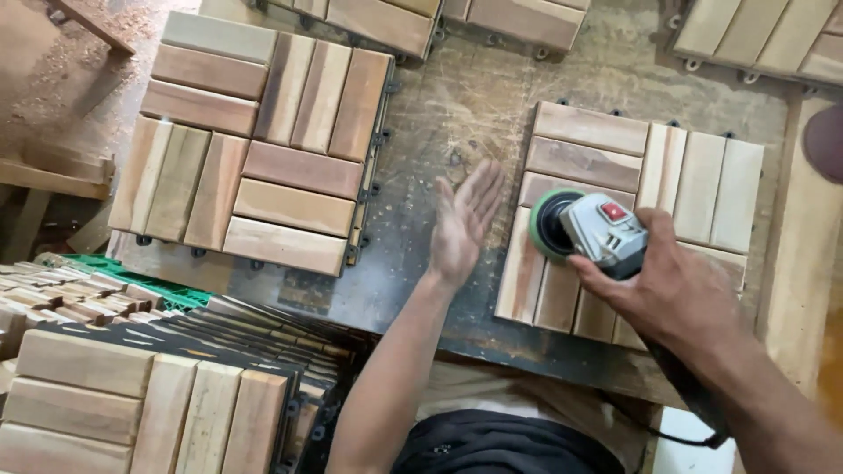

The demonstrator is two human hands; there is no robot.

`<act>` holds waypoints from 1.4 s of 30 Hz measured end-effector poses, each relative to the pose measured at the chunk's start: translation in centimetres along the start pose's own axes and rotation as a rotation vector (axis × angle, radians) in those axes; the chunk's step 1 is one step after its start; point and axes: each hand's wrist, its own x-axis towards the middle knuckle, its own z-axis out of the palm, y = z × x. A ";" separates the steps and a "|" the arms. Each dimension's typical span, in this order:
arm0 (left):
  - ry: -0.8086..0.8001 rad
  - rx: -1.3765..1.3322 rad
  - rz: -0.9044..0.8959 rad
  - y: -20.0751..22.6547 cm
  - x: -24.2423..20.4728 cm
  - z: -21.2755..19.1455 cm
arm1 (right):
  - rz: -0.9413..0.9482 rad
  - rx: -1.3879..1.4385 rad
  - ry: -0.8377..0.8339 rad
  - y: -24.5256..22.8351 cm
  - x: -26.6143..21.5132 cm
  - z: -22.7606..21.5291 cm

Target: The person uses a handheld orbital sander to smooth the surface of a wooden block composed of multiple smaller pieces arranged in a pattern. The person moves the sander across the wood while holding the block steady with the other hand.

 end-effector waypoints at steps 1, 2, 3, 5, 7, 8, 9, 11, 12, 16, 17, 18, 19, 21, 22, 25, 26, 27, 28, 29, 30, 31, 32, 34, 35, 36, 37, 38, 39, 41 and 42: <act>-0.005 0.000 -0.001 -0.7 -1.0 0.1 | 0.004 0.002 0.003 -0.4 0.4 -1.3; -0.004 0.045 0.050 -1.6 -2.4 0.1 | 0.034 0.016 -0.016 -0.7 0.6 -2.3; -0.002 0.090 0.100 -2.4 -3.9 0.1 | 0.065 0.031 -0.034 -1.1 0.8 -3.3; -0.004 0.194 0.161 -2.1 -6.0 1.3 | 0.102 0.090 -0.022 -0.4 1.4 -3.6; -0.005 0.296 0.226 -2.0 -7.0 2.0 | 0.136 0.147 -0.008 0.2 1.4 -3.9; -0.025 0.314 0.231 -2.1 -6.9 2.0 | 0.130 0.139 0.002 0.5 1.2 -3.8; -0.045 0.330 0.236 -2.2 -6.8 2.0 | 0.125 0.130 0.012 0.8 1.0 -3.8; -0.084 0.328 0.178 -1.5 -6.4 1.8 | 0.120 0.113 -0.004 1.2 0.2 -3.1; -0.120 0.327 0.119 -1.2 -6.1 1.7 | 0.114 0.097 -0.024 1.4 -0.2 -2.8; -0.166 0.285 0.072 -1.3 -5.6 1.0 | 0.083 0.075 -0.038 2.3 -1.3 -0.4; -0.170 0.263 0.059 -1.3 -5.7 1.0 | 0.066 0.090 -0.018 2.3 -1.8 -0.1; -0.174 0.243 0.051 -1.2 -5.5 1.0 | 0.046 0.106 0.008 2.2 -2.2 0.0; -0.171 0.242 0.049 -1.3 -5.7 0.9 | 0.045 0.105 0.005 2.1 -2.6 0.4; -0.174 0.209 0.067 -1.6 -5.6 0.7 | 0.093 0.040 -0.064 2.0 -3.1 0.9; -0.171 0.205 0.067 -1.5 -5.6 0.8 | 0.093 0.036 -0.066 2.1 -3.7 1.1; -0.148 0.177 0.073 -1.5 -5.7 0.7 | 0.062 -0.011 -0.061 2.3 -4.9 2.1; -0.138 0.155 0.086 -1.7 -5.7 0.7 | 0.063 -0.040 -0.042 2.5 -5.2 2.6; -0.128 0.133 0.098 -1.8 -5.8 0.6 | 0.063 -0.069 -0.023 2.6 -5.6 3.1; -0.120 0.135 0.096 -1.5 -6.2 1.0 | 0.059 -0.071 -0.030 2.5 -5.8 3.4; -0.068 0.231 0.117 -1.3 -6.6 1.4 | 0.059 -0.071 -0.042 2.5 -6.0 3.6; -0.017 0.330 0.142 -0.9 -6.7 1.7 | 0.056 -0.067 -0.049 2.3 -6.0 3.8; -0.012 0.335 0.145 -0.7 -7.2 1.5 | 0.049 -0.066 -0.050 1.9 -5.9 3.8; 0.072 0.559 0.215 -0.6 -7.7 1.4 | 0.057 -0.077 -0.059 1.5 -6.0 3.8; 0.155 0.783 0.265 -0.7 -8.8 1.0 | 0.073 -0.089 -0.084 0.9 -5.9 3.5; 0.152 0.952 0.342 -0.7 -9.4 0.6 | 0.051 -0.096 -0.098 0.5 -5.8 3.2; 0.144 1.120 0.431 -0.6 -9.6 0.2 | 0.026 -0.102 -0.100 0.0 -5.4 2.7; 0.138 1.120 0.424 -0.9 -10.0 0.0 | 0.032 -0.100 -0.105 -0.1 -5.0 2.6; 0.122 1.200 0.431 -1.1 -10.4 -0.2 | -0.009 -0.084 -0.109 -0.2 -4.5 2.4; 0.104 1.280 0.437 -1.3 -10.7 -0.4 | -0.051 -0.068 -0.113 -0.3 -4.0 2.1; 0.058 1.380 0.456 -1.3 -11.3 -0.4 | -0.024 -0.061 -0.122 -0.9 -3.4 1.3; 0.008 1.477 0.480 -1.3 -11.5 -0.4 | 0.005 -0.054 -0.124 -1.2 -3.0 0.8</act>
